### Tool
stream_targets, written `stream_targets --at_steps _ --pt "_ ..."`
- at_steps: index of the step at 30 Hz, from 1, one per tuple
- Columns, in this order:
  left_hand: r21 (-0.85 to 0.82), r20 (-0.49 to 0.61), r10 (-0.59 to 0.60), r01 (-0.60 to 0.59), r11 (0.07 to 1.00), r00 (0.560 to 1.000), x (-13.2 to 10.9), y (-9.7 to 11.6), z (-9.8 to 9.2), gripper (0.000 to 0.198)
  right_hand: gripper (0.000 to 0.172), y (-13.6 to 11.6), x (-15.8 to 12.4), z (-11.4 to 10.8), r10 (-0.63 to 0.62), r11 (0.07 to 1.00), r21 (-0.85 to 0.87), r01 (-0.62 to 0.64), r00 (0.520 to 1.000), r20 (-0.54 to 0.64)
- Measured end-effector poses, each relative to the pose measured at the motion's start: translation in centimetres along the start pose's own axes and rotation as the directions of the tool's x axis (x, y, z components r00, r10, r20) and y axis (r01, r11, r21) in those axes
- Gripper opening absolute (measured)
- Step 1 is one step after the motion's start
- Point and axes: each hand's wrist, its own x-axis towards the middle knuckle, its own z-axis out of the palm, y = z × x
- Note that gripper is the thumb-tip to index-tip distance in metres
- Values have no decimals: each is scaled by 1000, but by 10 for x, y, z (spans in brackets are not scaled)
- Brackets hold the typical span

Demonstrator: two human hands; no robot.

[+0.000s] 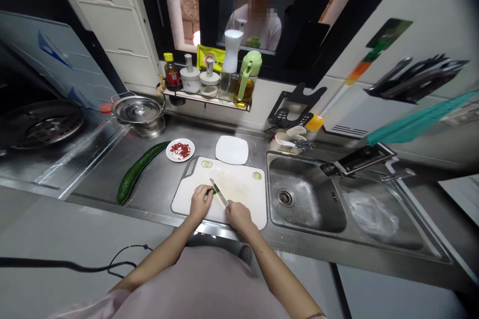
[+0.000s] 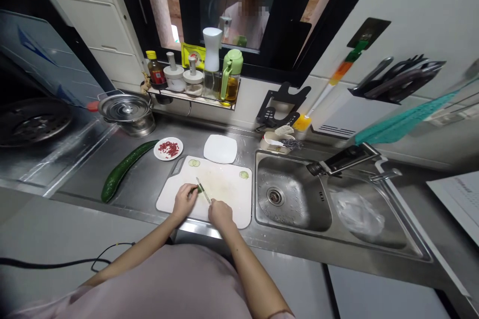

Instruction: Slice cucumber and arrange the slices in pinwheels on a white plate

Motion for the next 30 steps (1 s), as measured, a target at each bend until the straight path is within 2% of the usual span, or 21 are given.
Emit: stream_targets --at_steps 3,7,10,12,14,16,20,24,27,30 --pt "47 -28 -9 11 999 1000 0 1 -2 15 32 5 -3 -3 13 999 -44 -14 999 -35" --pt "65 -130 -48 57 996 990 1 0 -5 21 34 12 -4 -11 75 992 -100 -82 995 -64" --pt "34 -220 -127 138 990 967 12 3 -10 25 36 19 -4 -18 113 983 -131 -131 985 -134" --pt "11 -232 -154 161 987 960 24 8 -13 25 39 25 -4 -21 129 978 -139 -156 974 -187" --pt "10 -172 -111 114 993 979 40 15 -16 23 45 29 -5 -23 132 977 -136 -165 966 -223" --pt "36 -48 -20 22 999 999 54 23 -17 21 50 32 -7 -23 120 979 -134 -156 962 -245" --pt "90 190 75 -94 992 979 69 34 -12 20 51 34 -11 -22 79 981 -151 -125 958 -277" --pt "80 357 22 -54 995 934 72 40 -10 17 49 36 -15 -22 44 978 -181 -104 950 -308" --pt "51 480 -41 18 999 877 76 47 -12 16 45 39 -17 -21 21 973 -208 -96 942 -334" --pt "2 542 -79 93 996 837 80 52 -10 14 43 42 -18 -17 1 970 -229 -88 935 -355"
